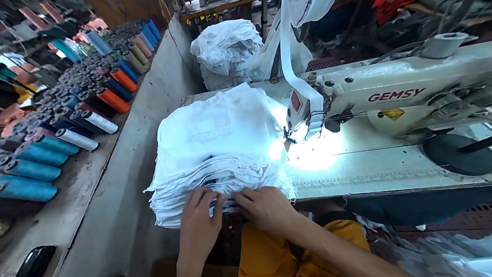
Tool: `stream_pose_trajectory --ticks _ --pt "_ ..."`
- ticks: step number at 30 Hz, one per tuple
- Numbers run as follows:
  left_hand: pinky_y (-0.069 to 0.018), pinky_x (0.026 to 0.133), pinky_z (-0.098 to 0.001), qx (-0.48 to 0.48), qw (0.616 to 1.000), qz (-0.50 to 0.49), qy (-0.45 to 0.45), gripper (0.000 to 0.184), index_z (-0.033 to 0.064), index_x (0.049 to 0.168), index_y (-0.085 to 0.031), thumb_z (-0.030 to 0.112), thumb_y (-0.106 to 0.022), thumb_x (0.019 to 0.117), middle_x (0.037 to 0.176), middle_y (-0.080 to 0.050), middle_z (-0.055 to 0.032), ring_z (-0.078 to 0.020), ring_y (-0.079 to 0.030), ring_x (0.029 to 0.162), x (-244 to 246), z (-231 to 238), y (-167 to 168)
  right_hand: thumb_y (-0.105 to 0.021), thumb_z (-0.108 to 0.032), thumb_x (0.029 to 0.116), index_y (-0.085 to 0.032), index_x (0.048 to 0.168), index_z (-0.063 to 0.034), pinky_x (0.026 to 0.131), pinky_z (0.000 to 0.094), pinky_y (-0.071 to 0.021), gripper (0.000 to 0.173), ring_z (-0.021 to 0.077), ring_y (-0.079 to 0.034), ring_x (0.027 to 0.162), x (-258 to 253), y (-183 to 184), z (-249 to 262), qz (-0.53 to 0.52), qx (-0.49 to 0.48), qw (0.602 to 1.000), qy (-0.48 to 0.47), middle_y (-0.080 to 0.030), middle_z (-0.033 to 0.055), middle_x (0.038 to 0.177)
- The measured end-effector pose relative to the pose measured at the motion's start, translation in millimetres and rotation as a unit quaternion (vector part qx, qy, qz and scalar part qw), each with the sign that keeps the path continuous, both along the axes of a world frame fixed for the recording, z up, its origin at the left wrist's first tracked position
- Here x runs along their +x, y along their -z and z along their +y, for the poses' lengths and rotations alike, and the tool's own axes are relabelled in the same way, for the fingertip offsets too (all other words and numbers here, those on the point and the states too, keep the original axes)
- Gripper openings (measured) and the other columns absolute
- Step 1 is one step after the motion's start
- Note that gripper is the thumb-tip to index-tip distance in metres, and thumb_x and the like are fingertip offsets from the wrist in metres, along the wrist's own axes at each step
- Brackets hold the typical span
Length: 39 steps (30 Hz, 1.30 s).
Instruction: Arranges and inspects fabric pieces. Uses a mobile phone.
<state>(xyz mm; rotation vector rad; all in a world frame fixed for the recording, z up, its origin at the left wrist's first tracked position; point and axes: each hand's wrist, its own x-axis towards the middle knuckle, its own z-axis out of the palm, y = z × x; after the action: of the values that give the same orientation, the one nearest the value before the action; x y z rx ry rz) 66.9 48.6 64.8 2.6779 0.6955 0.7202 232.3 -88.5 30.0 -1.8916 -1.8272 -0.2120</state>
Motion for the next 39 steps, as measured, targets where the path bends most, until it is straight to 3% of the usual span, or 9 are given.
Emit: stream_pose_trajectory --ticks 2,8,14,18,23,29,33,36,39 --pt "-0.0577 0.082 -0.0363 0.025 0.999 -0.001 -0.031 0.03 0.0129 0.102 -0.077 0.036 -0.057 0.1017 0.102 -0.068 -0.0053 -0.0186 -0.067 0.093 9.2 2.5 -0.1 -0.055 -0.036 0.1036 -0.072 0.118 -0.0166 0.047 0.0363 -0.0508 0.029 0.0206 -0.063 0.058 -4.3 3.4 -0.4 -0.017 0.015 1.0 0.013 -0.069 0.0036 0.089" --pt "-0.0577 0.084 -0.0468 0.025 0.996 0.059 -0.063 0.022 0.0085 0.098 -0.078 0.029 -0.071 0.0936 0.099 -0.07 -0.0111 -0.0299 -0.068 0.096 34.2 -1.4 -5.3 -0.052 -0.037 0.1057 -0.07 0.118 -0.0166 0.051 0.0353 -0.0536 0.03 0.0197 -0.065 0.064 -5.2 5.8 -3.3 -0.016 0.011 1.0 0.019 -0.069 0.0032 0.093" --pt "-0.0573 0.08 -0.0475 0.044 0.991 0.099 -0.078 0.017 0.0058 0.089 -0.073 0.02 -0.065 0.0926 0.096 -0.068 -0.0122 -0.031 -0.068 0.093 41.2 -0.5 -6.6 -0.052 -0.039 0.1054 -0.07 0.12 -0.0181 0.053 0.035 -0.054 0.031 0.019 -0.066 0.066 -5.0 7.0 -4.4 0.011 0.015 1.0 0.022 -0.069 0.0024 0.095" --pt "-0.0576 0.073 -0.0397 0.041 0.997 0.015 -0.059 0.017 0.0062 0.087 -0.071 0.021 -0.063 0.0904 0.09 -0.065 -0.0087 -0.0233 -0.066 0.082 32.3 4.0 5.9 -0.055 -0.039 0.1035 -0.071 0.117 -0.0197 0.05 0.0358 -0.0522 0.029 0.0187 -0.064 0.063 -4.7 5.0 -5.0 0.031 0.017 0.999 0.029 -0.068 0.0017 0.091" --pt "-0.0546 0.064 -0.0173 -0.054 0.992 -0.108 -0.036 0.015 0.0064 0.089 -0.071 0.02 -0.064 0.0904 0.092 -0.063 -0.0031 -0.0027 -0.061 0.074 19.6 8.7 12.3 -0.057 -0.043 0.102 -0.074 0.122 -0.023 0.046 0.0366 -0.0494 0.032 0.0183 -0.062 0.058 -2.6 -2.1 -0.3 0.104 0.058 0.991 0.067 -0.066 0.002 0.082" --pt "-0.0537 0.066 -0.0155 -0.057 0.987 -0.15 -0.015 0.012 0.0058 0.088 -0.071 0.016 -0.065 0.0897 0.093 -0.063 -0.0031 -0.0019 -0.06 0.075 19.9 6.8 17.6 -0.058 -0.029 0.1016 -0.075 0.114 -0.0173 0.049 0.036 -0.0504 0.024 0.0211 -0.063 0.059 -13.8 -18.7 28.8 -0.008 0.071 0.993 0.097 -0.067 0.0038 0.081" --pt "-0.0528 0.064 -0.0158 -0.064 0.986 -0.151 -0.005 0.012 0.0061 0.087 -0.07 0.017 -0.064 0.0894 0.093 -0.062 -0.0028 -0.0023 -0.06 0.076 15.1 8.0 15.2 -0.058 -0.022 0.1001 -0.074 0.104 -0.0177 0.045 0.0357 -0.0477 0.017 0.0201 -0.061 0.056 -12.3 -15.0 34.1 -0.008 0.082 0.994 0.073 -0.065 0.0025 0.077" --pt "-0.0542 0.07 -0.0184 -0.056 0.989 -0.137 0.017 0.011 0.0084 0.085 -0.068 0.017 -0.062 0.0876 0.094 -0.063 -0.0026 -0.0044 -0.062 0.083 4.4 8.5 10.9 -0.055 -0.033 0.1042 -0.075 0.11 -0.0195 0.045 0.0365 -0.0485 0.026 0.02 -0.062 0.056 -9.2 -7.7 18.7 0.029 0.072 0.993 0.086 -0.065 0.0023 0.076" --pt "-0.0556 0.088 -0.0256 -0.029 0.993 -0.107 0.045 0.011 0.0089 0.084 -0.068 0.017 -0.063 0.0882 0.105 -0.068 -0.0054 -0.0112 -0.065 0.103 1.8 10.8 8.4 -0.056 -0.035 0.1035 -0.074 0.119 -0.0201 0.049 0.0367 -0.053 0.028 0.0193 -0.065 0.061 -12.9 5.2 1.0 0.028 0.045 0.997 0.058 -0.07 0.0019 0.087"
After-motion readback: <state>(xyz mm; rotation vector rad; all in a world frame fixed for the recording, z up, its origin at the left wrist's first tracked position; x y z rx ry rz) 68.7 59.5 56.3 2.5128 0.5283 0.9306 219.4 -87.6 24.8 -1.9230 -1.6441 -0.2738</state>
